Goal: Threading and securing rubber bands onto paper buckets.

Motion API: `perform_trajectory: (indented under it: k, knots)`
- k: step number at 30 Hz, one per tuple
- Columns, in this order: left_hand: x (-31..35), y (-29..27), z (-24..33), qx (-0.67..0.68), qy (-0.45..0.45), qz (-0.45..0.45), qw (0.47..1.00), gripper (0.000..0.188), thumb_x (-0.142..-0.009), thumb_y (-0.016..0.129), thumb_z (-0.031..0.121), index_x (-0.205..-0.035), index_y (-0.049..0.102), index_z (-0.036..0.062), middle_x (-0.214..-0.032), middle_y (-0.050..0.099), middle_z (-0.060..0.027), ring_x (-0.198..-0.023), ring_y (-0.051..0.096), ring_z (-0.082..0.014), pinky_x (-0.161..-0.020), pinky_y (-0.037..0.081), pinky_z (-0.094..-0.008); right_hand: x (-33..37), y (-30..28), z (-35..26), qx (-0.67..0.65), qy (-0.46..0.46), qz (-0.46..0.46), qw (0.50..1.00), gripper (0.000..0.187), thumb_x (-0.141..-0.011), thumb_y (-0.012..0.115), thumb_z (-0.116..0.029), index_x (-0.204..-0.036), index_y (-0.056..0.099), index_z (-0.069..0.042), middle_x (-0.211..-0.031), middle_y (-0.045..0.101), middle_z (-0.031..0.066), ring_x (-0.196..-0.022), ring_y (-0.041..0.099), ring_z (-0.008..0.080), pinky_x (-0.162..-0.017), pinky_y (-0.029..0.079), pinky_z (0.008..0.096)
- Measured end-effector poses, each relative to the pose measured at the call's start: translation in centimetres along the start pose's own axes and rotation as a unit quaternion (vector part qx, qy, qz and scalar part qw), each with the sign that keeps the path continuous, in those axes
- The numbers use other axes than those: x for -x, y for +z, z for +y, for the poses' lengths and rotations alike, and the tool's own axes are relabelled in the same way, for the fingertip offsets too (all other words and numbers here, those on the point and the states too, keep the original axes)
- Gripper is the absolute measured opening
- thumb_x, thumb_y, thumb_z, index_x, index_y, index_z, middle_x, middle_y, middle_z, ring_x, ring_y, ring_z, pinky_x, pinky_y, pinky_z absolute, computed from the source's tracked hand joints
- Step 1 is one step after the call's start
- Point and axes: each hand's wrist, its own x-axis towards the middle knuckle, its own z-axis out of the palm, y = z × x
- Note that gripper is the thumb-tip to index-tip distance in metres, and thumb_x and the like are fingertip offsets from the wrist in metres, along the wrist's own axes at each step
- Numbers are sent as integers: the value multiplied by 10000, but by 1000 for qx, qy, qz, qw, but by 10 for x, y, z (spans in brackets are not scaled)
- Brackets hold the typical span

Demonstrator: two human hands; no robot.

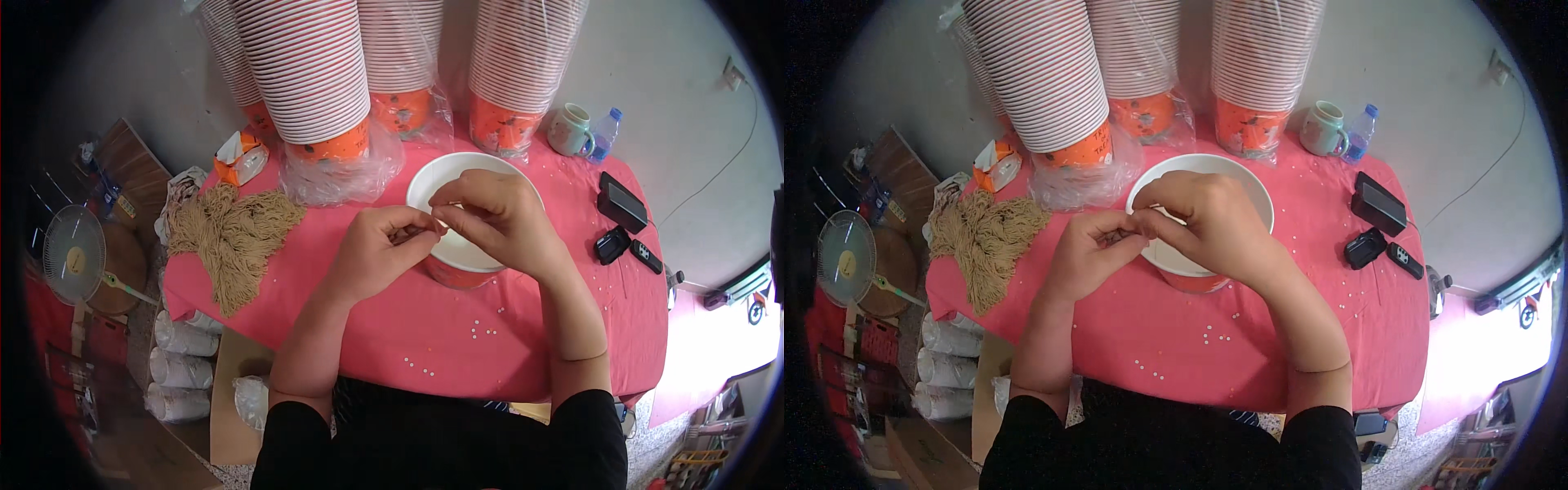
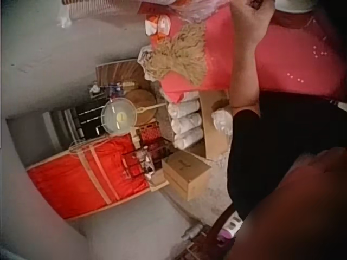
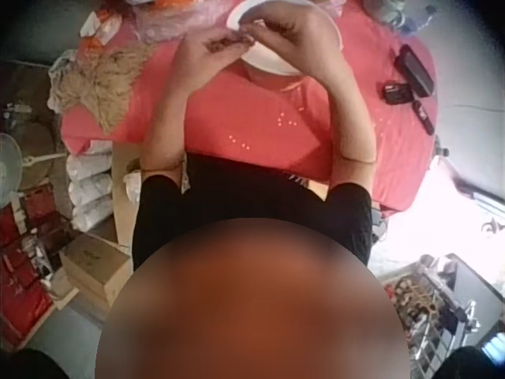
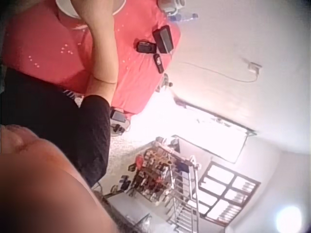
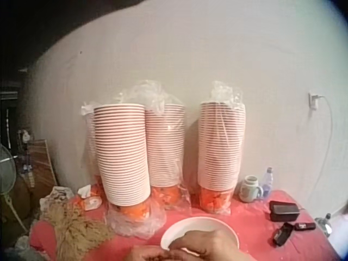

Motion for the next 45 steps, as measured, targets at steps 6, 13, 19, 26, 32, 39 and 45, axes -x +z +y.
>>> perform_trajectory:
  k: [6,13,19,26,32,39,45]
  knots:
    - [2,-7,-6,54,-1,-56,997,118,-881,648,49,-936,685,-48,-782,652,4,-689,556,-17,-608,456,-183,-2,4,8,56,56,20,997,111,-784,699,-89,-883,678,-42,-761,633,108,-637,620,264,-569,475,355]
    - [-4,-19,-17,163,-66,-34,984,125,-901,647,76,-958,681,-30,-812,655,-6,-727,576,-42,-659,476,-197,-1,-7,7,88,-84,-12,992,203,-703,733,-20,-897,673,-31,-868,614,98,-794,618,280,-680,496,378]
    - [-8,-23,-22,211,-75,-65,972,142,-901,643,73,-988,676,-34,-843,665,-23,-751,597,-63,-685,491,-206,-2,3,5,128,-106,-16,986,192,-690,728,-53,-874,674,-53,-839,617,83,-766,615,279,-641,494,389]
    - [-9,-21,-22,259,-86,-90,958,149,-890,648,66,-1001,659,-33,-829,656,-17,-754,592,-57,-693,481,-199,-2,2,3,135,-121,-15,983,142,-710,695,-38,-836,628,-37,-756,594,94,-708,601,288,-588,463,399]
    - [-5,-26,-17,164,-52,-49,984,157,-872,664,56,-998,649,-35,-839,651,2,-781,589,-47,-719,472,-202,-2,-13,3,91,-62,2,994,108,-763,651,23,-834,573,-5,-763,588,117,-699,599,289,-628,466,369]
    - [-7,-21,-21,123,9,-17,992,125,-877,658,69,-968,654,-16,-844,646,-14,-822,583,-64,-765,473,-235,-1,-17,-1,33,-58,30,997,92,-787,653,-6,-841,579,-10,-750,590,105,-662,609,272,-594,468,353]
    - [-5,-23,-19,263,-55,-65,961,114,-904,620,91,-962,657,0,-831,629,-9,-796,569,-75,-765,465,-235,-1,-7,1,33,-47,-16,998,82,-792,657,-28,-852,602,-22,-762,606,108,-677,617,268,-590,465,367]
